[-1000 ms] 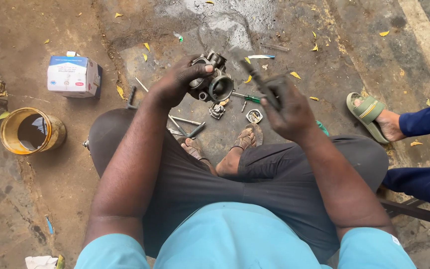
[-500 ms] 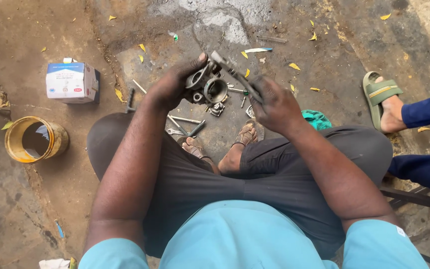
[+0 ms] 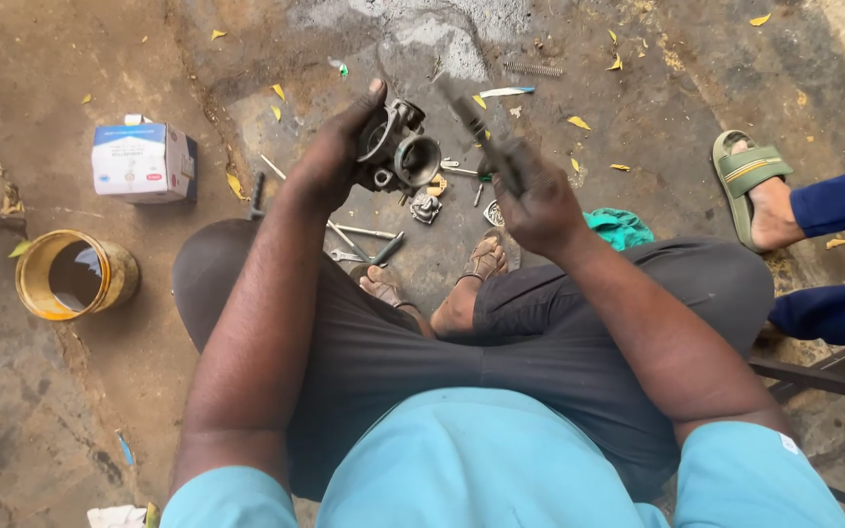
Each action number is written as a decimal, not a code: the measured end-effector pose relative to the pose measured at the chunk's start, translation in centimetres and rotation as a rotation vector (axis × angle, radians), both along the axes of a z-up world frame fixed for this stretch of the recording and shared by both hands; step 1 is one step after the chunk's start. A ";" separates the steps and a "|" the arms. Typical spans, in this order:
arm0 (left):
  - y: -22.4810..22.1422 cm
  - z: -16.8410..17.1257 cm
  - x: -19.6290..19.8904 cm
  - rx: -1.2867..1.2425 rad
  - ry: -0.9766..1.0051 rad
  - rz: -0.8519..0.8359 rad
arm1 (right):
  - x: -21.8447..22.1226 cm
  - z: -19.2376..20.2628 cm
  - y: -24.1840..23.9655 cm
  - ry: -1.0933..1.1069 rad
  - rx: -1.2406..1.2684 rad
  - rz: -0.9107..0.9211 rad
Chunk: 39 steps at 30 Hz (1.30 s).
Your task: Cleaning and repairing a motorcycle carburetor using pliers.
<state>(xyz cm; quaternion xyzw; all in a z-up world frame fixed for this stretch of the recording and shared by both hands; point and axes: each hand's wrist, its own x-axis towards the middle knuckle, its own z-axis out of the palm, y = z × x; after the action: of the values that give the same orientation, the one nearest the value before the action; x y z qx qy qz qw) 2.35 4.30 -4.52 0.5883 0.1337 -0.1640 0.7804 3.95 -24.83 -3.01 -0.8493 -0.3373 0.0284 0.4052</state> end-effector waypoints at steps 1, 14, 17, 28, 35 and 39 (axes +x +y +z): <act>0.1 -0.4 0.3 -0.005 -0.021 -0.005 | 0.2 -0.1 0.1 -0.071 -0.022 0.021; -1.5 0.9 0.4 0.519 -0.043 -0.203 | -0.4 0.2 0.5 -0.148 -0.064 0.004; -2.1 1.4 -0.2 0.603 -0.117 -0.286 | -0.5 -0.5 0.5 -0.139 -0.111 0.020; -3.5 2.7 -0.5 0.756 -0.122 -0.234 | 0.0 -1.9 0.0 -0.159 -0.160 -0.047; -3.4 1.2 -0.1 0.719 -0.137 -0.192 | 0.0 -0.9 1.3 0.104 -0.341 -0.099; -3.3 2.2 -0.4 0.684 -0.082 -0.187 | 0.3 -2.9 0.6 0.045 -0.312 -0.098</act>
<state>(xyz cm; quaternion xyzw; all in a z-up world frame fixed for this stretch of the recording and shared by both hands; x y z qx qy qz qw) 1.95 1.04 -2.35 0.8313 0.0950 -0.1566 0.5247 4.21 -24.21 -5.88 -0.9165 -0.2778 0.0797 0.2766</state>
